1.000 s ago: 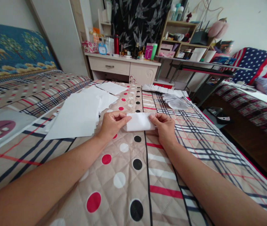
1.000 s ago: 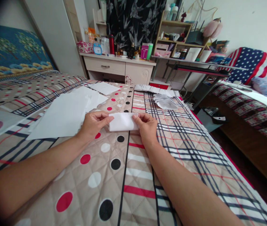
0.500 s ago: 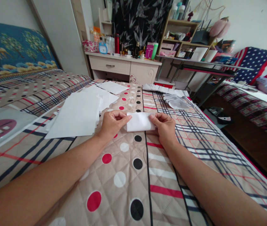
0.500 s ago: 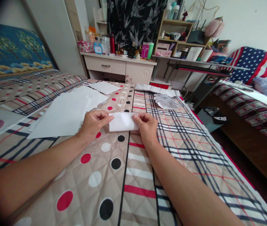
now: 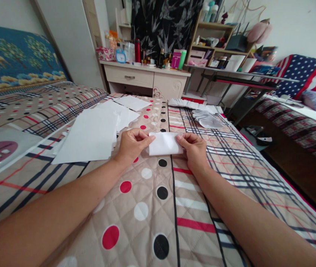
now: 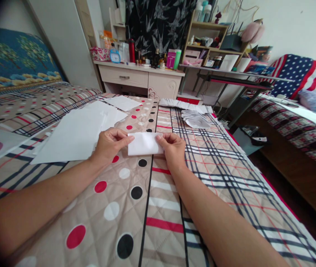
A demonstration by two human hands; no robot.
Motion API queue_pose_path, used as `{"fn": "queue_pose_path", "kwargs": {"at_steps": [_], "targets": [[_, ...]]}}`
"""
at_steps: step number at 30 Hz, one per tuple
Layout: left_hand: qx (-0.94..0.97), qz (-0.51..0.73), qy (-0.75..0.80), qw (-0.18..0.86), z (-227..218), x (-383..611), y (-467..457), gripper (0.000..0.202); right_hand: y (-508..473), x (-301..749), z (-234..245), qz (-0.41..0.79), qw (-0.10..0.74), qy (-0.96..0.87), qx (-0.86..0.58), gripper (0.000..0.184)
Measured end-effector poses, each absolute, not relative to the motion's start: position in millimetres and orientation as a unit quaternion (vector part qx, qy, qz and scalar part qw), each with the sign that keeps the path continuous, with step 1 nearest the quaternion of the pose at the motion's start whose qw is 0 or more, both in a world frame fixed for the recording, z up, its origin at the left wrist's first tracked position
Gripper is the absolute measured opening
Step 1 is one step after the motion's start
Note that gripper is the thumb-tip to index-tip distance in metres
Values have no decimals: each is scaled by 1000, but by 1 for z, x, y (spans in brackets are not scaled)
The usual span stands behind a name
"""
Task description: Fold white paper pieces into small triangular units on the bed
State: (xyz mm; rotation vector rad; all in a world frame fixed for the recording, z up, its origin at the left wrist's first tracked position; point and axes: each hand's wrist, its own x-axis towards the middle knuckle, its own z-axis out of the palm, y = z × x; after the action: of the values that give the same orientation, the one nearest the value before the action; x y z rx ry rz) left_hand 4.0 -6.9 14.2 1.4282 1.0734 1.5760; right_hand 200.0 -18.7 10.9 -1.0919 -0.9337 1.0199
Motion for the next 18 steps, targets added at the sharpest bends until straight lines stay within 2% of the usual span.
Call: {"fn": "queue_pose_path", "kwargs": {"at_steps": [9, 18], "targets": [[530, 607, 412, 425, 8, 1, -2, 42, -17, 200, 9, 443, 618, -422, -493, 39], [539, 575, 446, 425, 6, -1, 1, 41, -15, 204, 3, 404, 596, -475, -506, 35]]}}
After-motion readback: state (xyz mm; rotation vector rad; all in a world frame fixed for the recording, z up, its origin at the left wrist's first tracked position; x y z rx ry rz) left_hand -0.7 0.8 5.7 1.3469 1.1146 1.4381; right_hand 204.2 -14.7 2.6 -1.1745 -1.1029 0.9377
